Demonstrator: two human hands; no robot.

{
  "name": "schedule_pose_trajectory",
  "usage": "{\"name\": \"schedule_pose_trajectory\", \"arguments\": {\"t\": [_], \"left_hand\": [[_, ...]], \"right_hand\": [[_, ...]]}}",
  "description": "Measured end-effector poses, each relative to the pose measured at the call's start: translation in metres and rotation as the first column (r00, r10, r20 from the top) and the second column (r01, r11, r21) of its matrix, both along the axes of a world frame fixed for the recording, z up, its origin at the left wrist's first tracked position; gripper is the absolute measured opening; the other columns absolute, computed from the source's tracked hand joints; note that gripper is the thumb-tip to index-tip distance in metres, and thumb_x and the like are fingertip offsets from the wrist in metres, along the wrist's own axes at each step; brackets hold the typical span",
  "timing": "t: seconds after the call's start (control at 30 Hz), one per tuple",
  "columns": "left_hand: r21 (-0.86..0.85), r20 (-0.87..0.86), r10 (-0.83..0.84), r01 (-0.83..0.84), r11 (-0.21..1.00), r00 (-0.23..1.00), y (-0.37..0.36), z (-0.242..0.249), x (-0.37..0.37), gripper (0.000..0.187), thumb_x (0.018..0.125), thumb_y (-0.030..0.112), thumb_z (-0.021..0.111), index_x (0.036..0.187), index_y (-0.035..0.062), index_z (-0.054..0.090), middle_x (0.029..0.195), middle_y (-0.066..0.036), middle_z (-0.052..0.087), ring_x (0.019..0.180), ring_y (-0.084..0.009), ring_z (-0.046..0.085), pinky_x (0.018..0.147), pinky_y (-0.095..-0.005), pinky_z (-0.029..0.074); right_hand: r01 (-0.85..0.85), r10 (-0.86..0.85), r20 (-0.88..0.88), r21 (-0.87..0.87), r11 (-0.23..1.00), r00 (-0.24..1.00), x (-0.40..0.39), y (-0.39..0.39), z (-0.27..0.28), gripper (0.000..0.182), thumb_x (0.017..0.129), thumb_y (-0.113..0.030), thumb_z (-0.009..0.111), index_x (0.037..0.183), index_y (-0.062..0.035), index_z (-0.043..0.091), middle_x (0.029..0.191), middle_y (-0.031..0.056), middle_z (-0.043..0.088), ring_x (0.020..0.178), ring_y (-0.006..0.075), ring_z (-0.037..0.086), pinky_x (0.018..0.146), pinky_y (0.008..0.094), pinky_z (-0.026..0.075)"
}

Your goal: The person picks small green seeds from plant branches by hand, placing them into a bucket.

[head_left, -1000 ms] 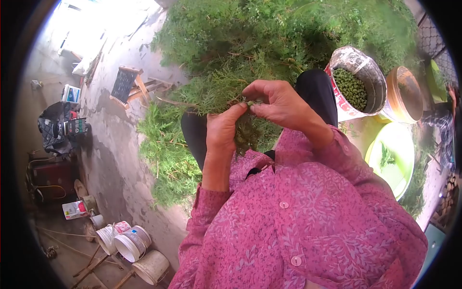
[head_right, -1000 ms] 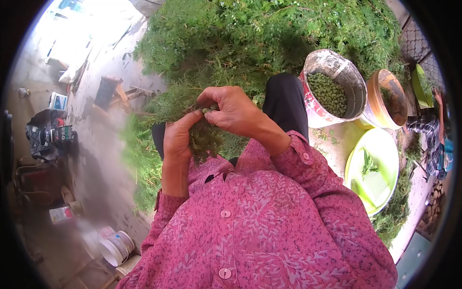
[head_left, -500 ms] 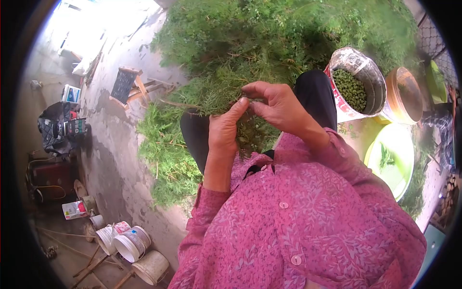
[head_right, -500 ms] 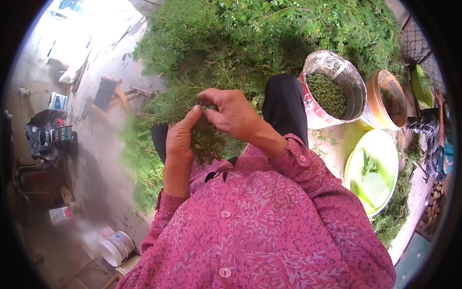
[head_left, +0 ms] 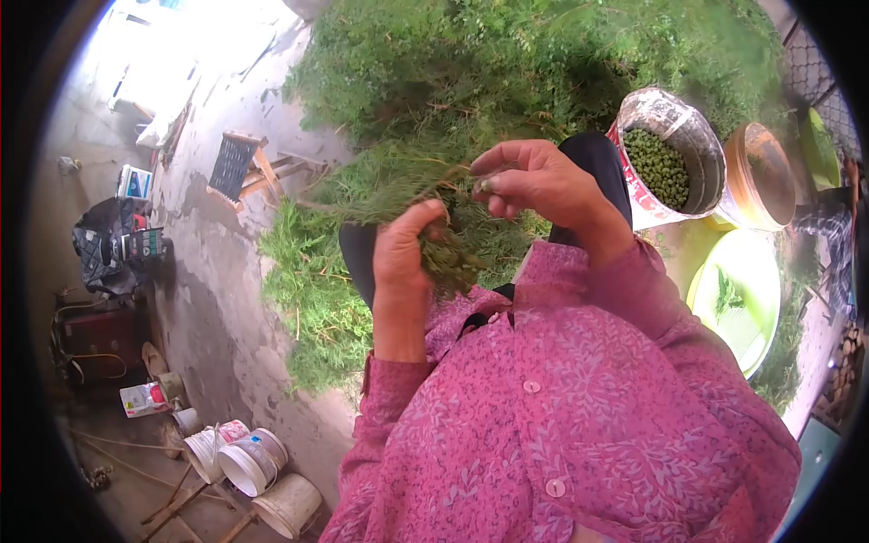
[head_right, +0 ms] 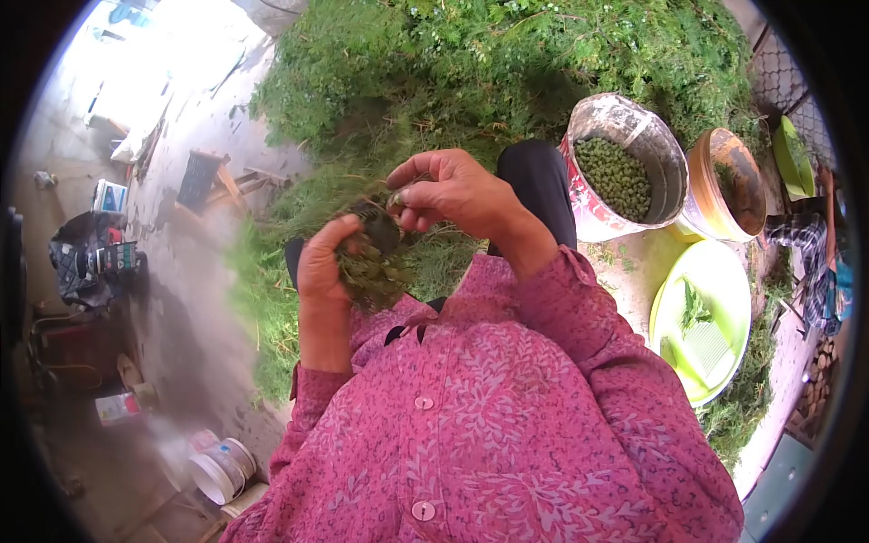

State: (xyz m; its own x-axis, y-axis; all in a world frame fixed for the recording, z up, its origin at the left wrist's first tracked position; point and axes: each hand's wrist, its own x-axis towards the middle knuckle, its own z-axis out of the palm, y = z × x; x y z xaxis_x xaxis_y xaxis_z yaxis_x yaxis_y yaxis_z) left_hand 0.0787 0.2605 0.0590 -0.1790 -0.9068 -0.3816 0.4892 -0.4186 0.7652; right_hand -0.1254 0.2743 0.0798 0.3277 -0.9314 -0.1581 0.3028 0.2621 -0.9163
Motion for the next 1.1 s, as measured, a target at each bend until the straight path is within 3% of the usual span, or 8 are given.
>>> {"name": "schedule_pose_trajectory", "arguments": {"t": [0.17, 0.23, 0.5, 0.6, 0.7, 0.83, 0.97, 1.1], "left_hand": [[0.041, 0.043, 0.003, -0.005, 0.999, 0.999, 0.002, 0.022, 0.0, 0.012, 0.075, 0.003, 0.063, 0.086, -0.0003, 0.06, 0.07, -0.006, 0.059, 0.059, -0.0163, 0.057, 0.055, -0.0278, 0.051], [-0.199, 0.105, -0.047, 0.067, 0.978, 0.993, 0.012, 0.033, -0.013, 0.026, 0.073, -0.002, 0.065, 0.097, -0.002, 0.056, 0.08, -0.007, 0.061, 0.065, -0.0153, 0.059, 0.052, -0.0279, 0.051], [-0.157, 0.202, -0.251, 0.284, 0.946, 0.947, 0.017, 0.026, -0.022, 0.018, 0.073, -0.002, 0.067, 0.089, -0.003, 0.058, 0.077, -0.009, 0.061, 0.062, -0.0159, 0.059, 0.051, -0.0274, 0.049], [-0.185, 0.248, -0.132, 0.18, 0.966, 0.96, 0.016, 0.012, -0.022, 0.016, 0.075, -0.001, 0.065, 0.09, -0.0021, 0.059, 0.078, -0.007, 0.061, 0.064, -0.0143, 0.058, 0.053, -0.0263, 0.048], [-0.186, 0.284, -0.123, 0.18, 0.966, 0.951, 0.013, 0.009, -0.018, 0.012, 0.078, -0.001, 0.061, 0.09, -0.0017, 0.059, 0.078, -0.007, 0.061, 0.063, -0.0145, 0.059, 0.05, -0.0264, 0.048], [-0.133, 0.194, -0.022, 0.048, 0.99, 0.981, 0.008, 0.007, -0.011, 0.017, 0.076, -0.002, 0.062, 0.092, 0.0023, 0.058, 0.08, -0.002, 0.057, 0.064, -0.0106, 0.052, 0.055, -0.025, 0.044], [0.033, 0.016, -0.001, 0.001, 0.999, 1.0, -0.005, 0.009, 0.007, 0.006, 0.082, 0.007, 0.058, 0.08, 0.0094, 0.053, 0.06, 0.002, 0.046, 0.053, -0.0095, 0.044, 0.052, -0.0248, 0.043], [0.076, -0.146, 0.037, -0.026, 0.997, 0.989, -0.008, 0.019, 0.017, 0.01, 0.083, 0.013, 0.058, 0.078, 0.0089, 0.051, 0.056, 0.003, 0.042, 0.052, -0.0116, 0.045, 0.053, -0.0305, 0.045]], "right_hand": [[-0.198, 0.194, -0.152, -0.011, 0.98, 0.969, 0.014, 0.009, 0.006, 0.047, 0.084, -0.006, 0.051, 0.126, 0.0072, 0.036, 0.084, 0.0104, 0.061, 0.064, 0.012, 0.061, 0.054, 0.0222, 0.049], [-0.195, 0.176, -0.229, -0.064, 0.979, 0.957, 0.022, 0.011, 0.001, 0.046, 0.084, -0.006, 0.05, 0.126, 0.0072, 0.036, 0.083, 0.01, 0.061, 0.065, 0.0121, 0.061, 0.054, 0.0227, 0.049], [-0.25, 0.121, -0.477, -0.217, 0.944, 0.871, 0.026, 0.01, -0.003, 0.033, 0.083, -0.003, 0.048, 0.115, 0.0037, 0.045, 0.078, 0.0086, 0.06, 0.063, 0.013, 0.062, 0.056, 0.0249, 0.051], [-0.191, 0.094, -0.388, -0.222, 0.956, 0.917, 0.029, 0.013, -0.004, 0.015, 0.078, -0.002, 0.047, 0.088, 0.0079, 0.05, 0.071, 0.0125, 0.059, 0.059, 0.0158, 0.062, 0.052, 0.0281, 0.052], [-0.214, 0.162, -0.301, -0.148, 0.966, 0.94, 0.027, 0.012, -0.004, 0.027, 0.082, -0.002, 0.048, 0.109, 0.0049, 0.049, 0.082, 0.0084, 0.061, 0.067, 0.0125, 0.061, 0.057, 0.0244, 0.05], [-0.179, 0.149, -0.274, -0.088, 0.98, 0.95, 0.019, 0.014, 0.014, 0.03, 0.082, -0.002, 0.049, 0.112, 0.0051, 0.051, 0.084, 0.0088, 0.061, 0.068, 0.0124, 0.061, 0.058, 0.0236, 0.05], [0.107, -0.241, -0.395, -0.331, 0.938, 0.887, -0.015, 0.021, 0.032, 0.027, 0.083, -0.004, 0.049, 0.108, 0.0052, 0.056, 0.079, 0.0104, 0.063, 0.064, 0.0131, 0.062, 0.055, 0.0239, 0.051], [0.538, -0.776, -0.234, -0.603, 0.588, 0.586, -0.089, 0.021, 0.02, 0.023, 0.084, -0.002, 0.051, 0.104, -0.0035, 0.061, 0.085, 0.0072, 0.065, 0.072, 0.0104, 0.062, 0.062, 0.0215, 0.049]]}}
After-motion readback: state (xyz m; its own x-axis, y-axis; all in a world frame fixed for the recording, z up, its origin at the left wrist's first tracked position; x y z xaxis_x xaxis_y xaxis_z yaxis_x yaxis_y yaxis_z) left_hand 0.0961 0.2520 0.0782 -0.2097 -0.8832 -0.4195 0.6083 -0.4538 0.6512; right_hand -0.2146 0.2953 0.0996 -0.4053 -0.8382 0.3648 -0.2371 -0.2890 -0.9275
